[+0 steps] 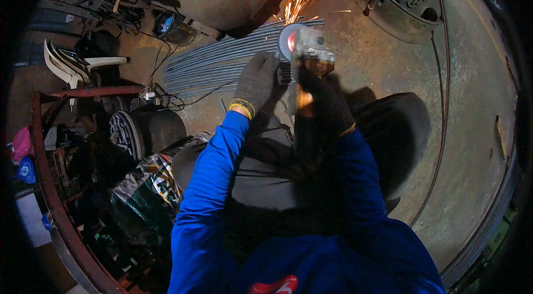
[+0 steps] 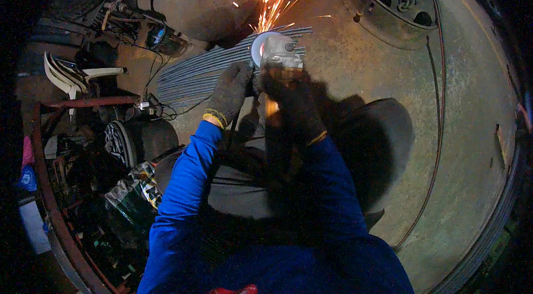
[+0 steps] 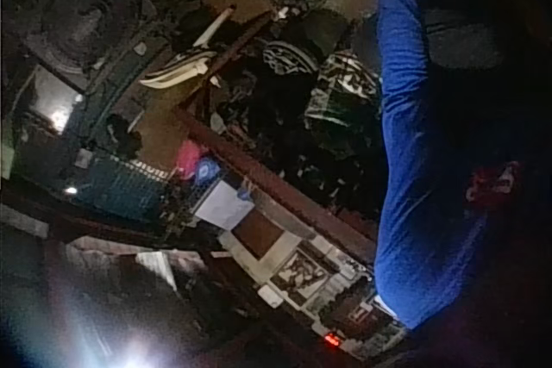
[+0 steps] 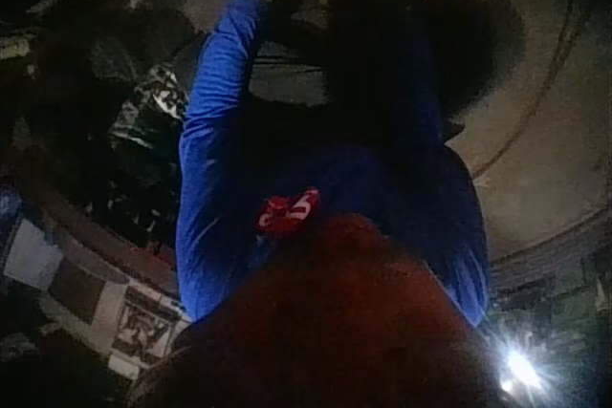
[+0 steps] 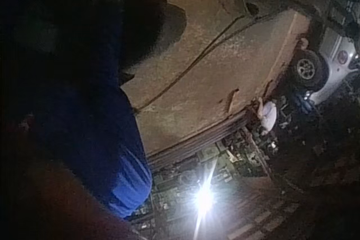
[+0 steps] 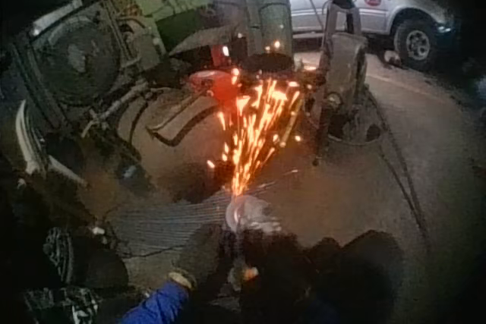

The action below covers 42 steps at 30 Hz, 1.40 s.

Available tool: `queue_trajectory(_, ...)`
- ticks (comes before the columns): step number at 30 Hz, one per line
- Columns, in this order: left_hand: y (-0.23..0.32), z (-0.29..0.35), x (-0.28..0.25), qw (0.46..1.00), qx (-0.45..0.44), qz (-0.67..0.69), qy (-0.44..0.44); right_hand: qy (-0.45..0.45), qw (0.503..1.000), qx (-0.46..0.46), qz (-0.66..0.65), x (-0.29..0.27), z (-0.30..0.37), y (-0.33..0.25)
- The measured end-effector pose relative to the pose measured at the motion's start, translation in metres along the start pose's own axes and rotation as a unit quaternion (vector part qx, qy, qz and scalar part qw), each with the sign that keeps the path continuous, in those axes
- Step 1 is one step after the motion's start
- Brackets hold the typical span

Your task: The person sits on the floor and uses an angle grinder to cut multiple metal rods one by one. Sparks fly as the grinder cuts through each rod, and the person places the cut pieces aside on the floor.

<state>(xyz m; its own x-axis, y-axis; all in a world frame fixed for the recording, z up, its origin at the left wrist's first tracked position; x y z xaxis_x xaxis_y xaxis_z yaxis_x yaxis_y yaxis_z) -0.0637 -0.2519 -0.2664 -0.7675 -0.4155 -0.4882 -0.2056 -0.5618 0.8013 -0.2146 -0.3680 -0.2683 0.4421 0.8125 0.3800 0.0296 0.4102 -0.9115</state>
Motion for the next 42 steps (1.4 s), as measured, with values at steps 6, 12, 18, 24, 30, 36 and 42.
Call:
queue_trajectory(6, -0.009, 0.001, -0.001, 0.948, 0.179, -0.258, 0.049, 0.051, 0.994, 0.070, -0.070, 0.005, -0.002, -0.006)
queue_trajectory(12, -0.003, -0.004, 0.003, 0.983, 0.077, -0.165, 0.003, 0.014, 0.999, -0.010, 0.045, 0.002, -0.003, -0.005)
queue_trajectory(18, -0.030, -0.011, 0.009, 0.926, 0.192, -0.313, 0.083, -0.002, 0.992, -0.039, 0.122, -0.017, -0.007, 0.037)
queue_trajectory(24, -0.013, -0.009, 0.011, 0.950, 0.174, -0.251, 0.067, 0.022, 1.000, 0.011, 0.011, -0.009, -0.005, 0.011)
queue_trajectory(30, -0.016, -0.010, 0.009, 0.954, 0.167, -0.239, 0.074, 0.040, 0.998, -0.019, 0.044, 0.002, -0.001, -0.006)
queue_trajectory(36, -0.008, -0.014, 0.006, 0.955, 0.143, -0.258, -0.018, 0.008, 0.997, 0.072, -0.021, -0.003, 0.000, -0.012)
queue_trajectory(42, -0.022, -0.015, 0.016, 0.933, 0.224, -0.280, 0.027, 0.007, 0.995, -0.048, 0.090, -0.001, -0.001, -0.009)
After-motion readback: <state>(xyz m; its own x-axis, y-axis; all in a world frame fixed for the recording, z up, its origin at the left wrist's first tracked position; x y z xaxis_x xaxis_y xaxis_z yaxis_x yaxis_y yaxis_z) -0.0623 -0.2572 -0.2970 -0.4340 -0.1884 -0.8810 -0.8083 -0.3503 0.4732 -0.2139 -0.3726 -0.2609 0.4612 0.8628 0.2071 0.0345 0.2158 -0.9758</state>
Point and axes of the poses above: each hand's wrist, its own z-axis away from the middle knuckle, its own x-axis out of the palm, y = z × x, the point moved 1 cm from there along -z, towards the middle knuckle, and after that the axes turned 9 degrees about -y, right-handed, at the moved point
